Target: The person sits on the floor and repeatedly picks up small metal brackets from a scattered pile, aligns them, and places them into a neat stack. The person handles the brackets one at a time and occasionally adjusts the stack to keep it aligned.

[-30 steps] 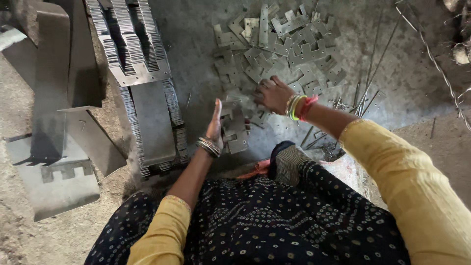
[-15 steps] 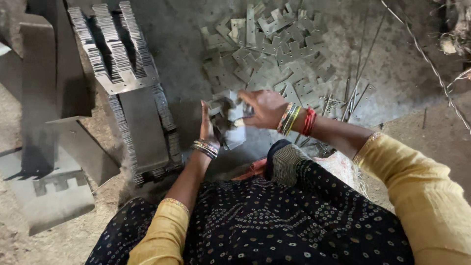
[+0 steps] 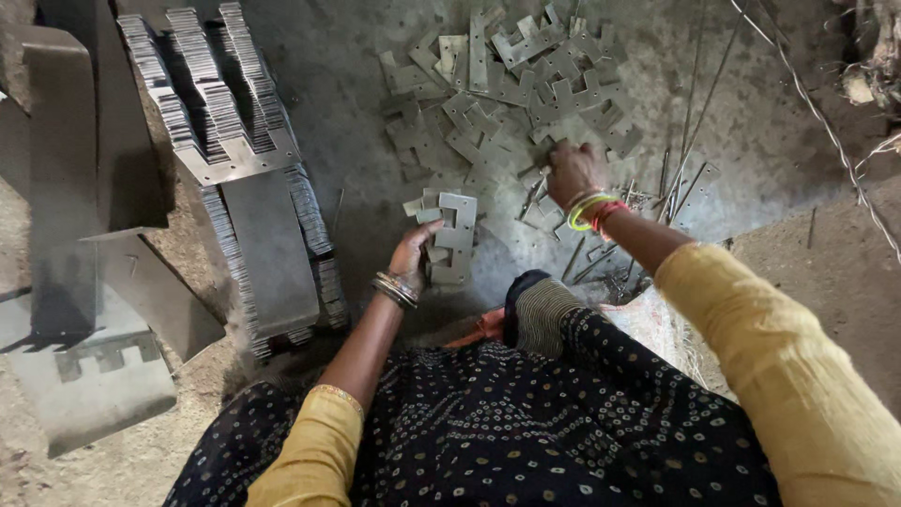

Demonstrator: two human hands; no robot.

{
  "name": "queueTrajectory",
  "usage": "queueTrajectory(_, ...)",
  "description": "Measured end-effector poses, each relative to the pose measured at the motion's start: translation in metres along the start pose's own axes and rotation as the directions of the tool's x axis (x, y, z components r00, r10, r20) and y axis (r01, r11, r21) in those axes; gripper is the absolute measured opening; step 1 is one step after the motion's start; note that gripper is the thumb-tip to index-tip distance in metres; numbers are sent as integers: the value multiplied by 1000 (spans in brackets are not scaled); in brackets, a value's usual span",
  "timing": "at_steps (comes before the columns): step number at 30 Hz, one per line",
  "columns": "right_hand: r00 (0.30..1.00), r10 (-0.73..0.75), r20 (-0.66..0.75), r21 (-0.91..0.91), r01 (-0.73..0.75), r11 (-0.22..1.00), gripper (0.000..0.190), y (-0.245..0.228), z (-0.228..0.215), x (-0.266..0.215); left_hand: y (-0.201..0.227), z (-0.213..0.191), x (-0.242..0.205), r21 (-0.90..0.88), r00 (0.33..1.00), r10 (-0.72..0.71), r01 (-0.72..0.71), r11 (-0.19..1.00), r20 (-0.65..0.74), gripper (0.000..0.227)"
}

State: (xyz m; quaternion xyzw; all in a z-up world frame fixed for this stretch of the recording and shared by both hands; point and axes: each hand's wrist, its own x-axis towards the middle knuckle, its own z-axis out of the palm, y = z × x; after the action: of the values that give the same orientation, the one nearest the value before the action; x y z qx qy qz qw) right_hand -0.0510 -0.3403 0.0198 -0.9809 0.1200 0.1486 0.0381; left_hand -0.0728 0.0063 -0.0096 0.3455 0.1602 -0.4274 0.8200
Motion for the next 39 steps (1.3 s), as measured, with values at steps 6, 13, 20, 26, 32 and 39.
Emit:
queueTrajectory(6,978,47,-202,80,-32,996,51,4,-16,9,0,0,-8,49,997,-74,73,996,18,49)
queueTrajectory(13,990,117,79,193,-130,972,79,8,-8,28,-6,-1,-4,-7,996,-83,83,997,13,45)
queueTrajectory(20,999,-5,51,74,1,997,73,1,-18,16,-5,3,-9,56,996,-28,33,998,-87,41)
queueTrajectory(26,977,-211,-25,170,212,962,77,1,-18,10,1,12,-14,81,994,27,-19,997,-107,39)
queueTrajectory(32,991,9,135,213,-38,976,55,30,-31,-25,0,8,-8,96,985,90,-76,992,-149,44)
queueTrajectory(39,988,-146,51,-100,150,984,40,43,6,-79,-14,-5,0,54,992,104,-100,994,-72,54)
